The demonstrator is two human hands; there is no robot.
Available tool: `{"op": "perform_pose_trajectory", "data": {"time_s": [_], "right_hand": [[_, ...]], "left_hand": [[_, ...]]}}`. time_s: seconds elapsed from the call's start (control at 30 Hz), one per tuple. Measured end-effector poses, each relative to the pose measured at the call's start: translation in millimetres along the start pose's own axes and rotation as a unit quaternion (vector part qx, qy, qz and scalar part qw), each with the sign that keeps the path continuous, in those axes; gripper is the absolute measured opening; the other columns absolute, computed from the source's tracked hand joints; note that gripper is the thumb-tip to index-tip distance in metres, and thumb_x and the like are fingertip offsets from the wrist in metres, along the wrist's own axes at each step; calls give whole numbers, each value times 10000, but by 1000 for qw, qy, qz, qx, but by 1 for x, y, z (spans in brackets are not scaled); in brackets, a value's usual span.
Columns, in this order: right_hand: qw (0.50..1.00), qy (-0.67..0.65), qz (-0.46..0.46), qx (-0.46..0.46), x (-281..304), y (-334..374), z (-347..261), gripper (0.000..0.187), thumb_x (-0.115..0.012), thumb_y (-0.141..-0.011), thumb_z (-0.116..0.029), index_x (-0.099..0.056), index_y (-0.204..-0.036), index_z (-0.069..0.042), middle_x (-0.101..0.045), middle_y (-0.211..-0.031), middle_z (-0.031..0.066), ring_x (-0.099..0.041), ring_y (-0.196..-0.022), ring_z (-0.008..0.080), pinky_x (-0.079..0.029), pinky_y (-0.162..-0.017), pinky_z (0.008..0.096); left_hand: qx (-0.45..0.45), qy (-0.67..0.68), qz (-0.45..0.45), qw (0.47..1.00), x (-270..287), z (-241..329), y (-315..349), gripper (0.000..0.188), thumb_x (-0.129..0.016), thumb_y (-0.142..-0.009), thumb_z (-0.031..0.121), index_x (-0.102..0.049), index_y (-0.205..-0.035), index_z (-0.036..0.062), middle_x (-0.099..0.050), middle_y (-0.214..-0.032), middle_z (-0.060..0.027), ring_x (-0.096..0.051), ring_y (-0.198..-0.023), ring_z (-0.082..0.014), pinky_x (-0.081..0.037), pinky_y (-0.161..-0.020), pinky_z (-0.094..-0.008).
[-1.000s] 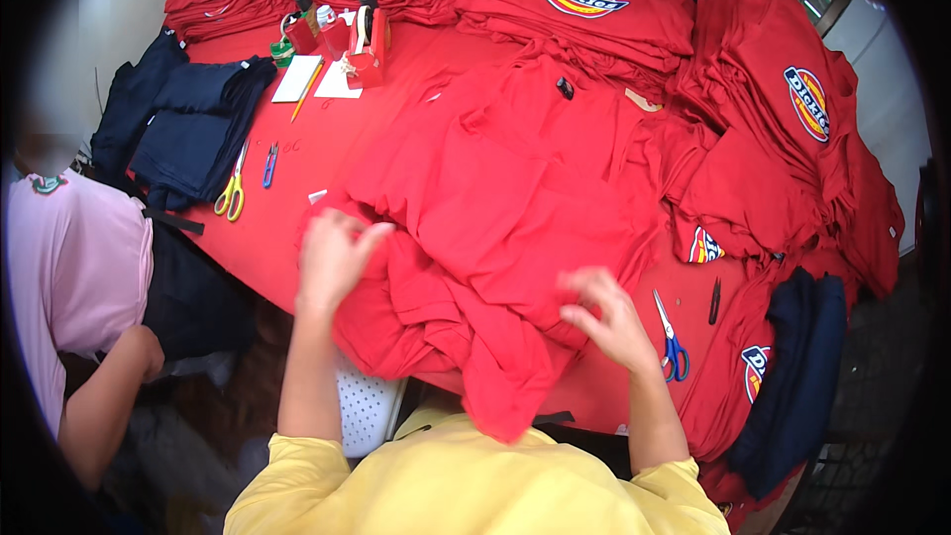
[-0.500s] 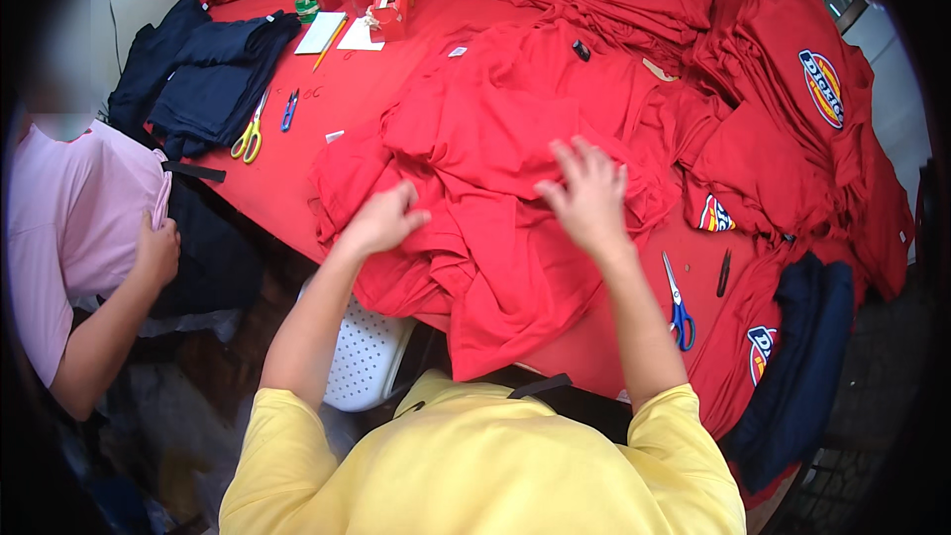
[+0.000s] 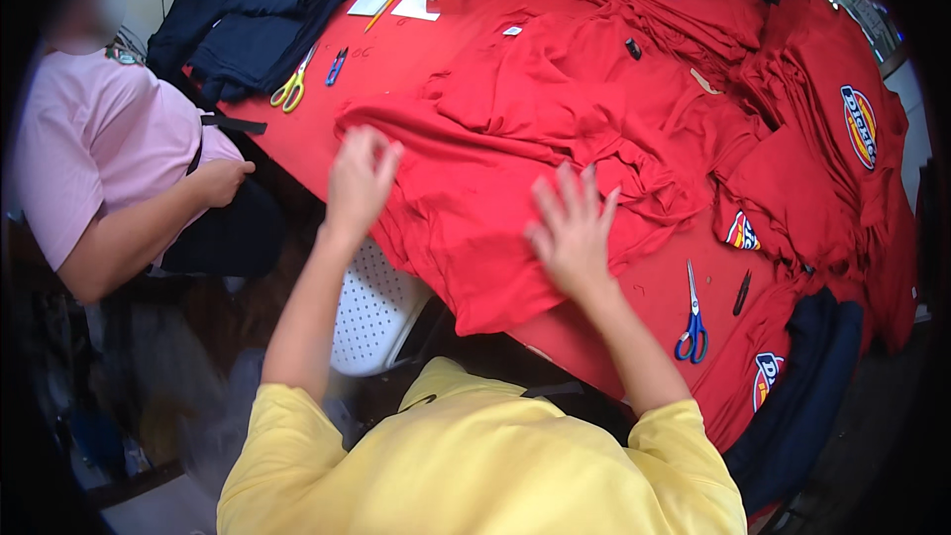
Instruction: The person picks up and folds red t-shirts from a large pile on a table, occasionally using shears to trim loose threads.
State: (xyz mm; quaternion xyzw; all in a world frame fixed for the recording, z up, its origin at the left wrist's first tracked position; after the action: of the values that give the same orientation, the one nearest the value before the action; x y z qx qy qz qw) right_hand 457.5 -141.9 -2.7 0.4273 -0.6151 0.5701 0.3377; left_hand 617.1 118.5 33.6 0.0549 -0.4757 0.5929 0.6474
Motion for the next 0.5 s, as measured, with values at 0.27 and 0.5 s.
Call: {"op": "perform_pose_trajectory", "data": {"time_s": [0.27,0.5], "right_hand": [[982,-90,-38,-163,60,139,25,365,-651,-826,-153,-612,-1183,-89,-497,-1316,153,-444,-1212,372,-331,-1033,501],[918,101,-67,-379,100,251,125,457,-624,-878,-160,-526,-1321,-118,-505,-1089,152,-511,-987,329,-425,-847,445]], "left_hand": [[315,158,-203,914,-19,63,172,327,-732,-849,256,-583,-881,-32,-630,-729,-62,-604,-695,-103,-492,-637,-255],[359,388,-249,812,-51,74,249,213,-734,-846,176,-625,-877,-4,-553,-827,0,-541,-774,-66,-437,-705,-213]]}}
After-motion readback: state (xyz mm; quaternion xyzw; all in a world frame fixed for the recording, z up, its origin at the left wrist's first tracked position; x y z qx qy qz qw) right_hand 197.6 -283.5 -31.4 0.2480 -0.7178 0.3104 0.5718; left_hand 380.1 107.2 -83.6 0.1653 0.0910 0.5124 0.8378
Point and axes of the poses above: each hand's wrist, its own y-axis away from the middle knuckle, its own x-axis out of the back of the hand, z = x × y, the point moved 1 cm from there along -y, towards the middle knuckle
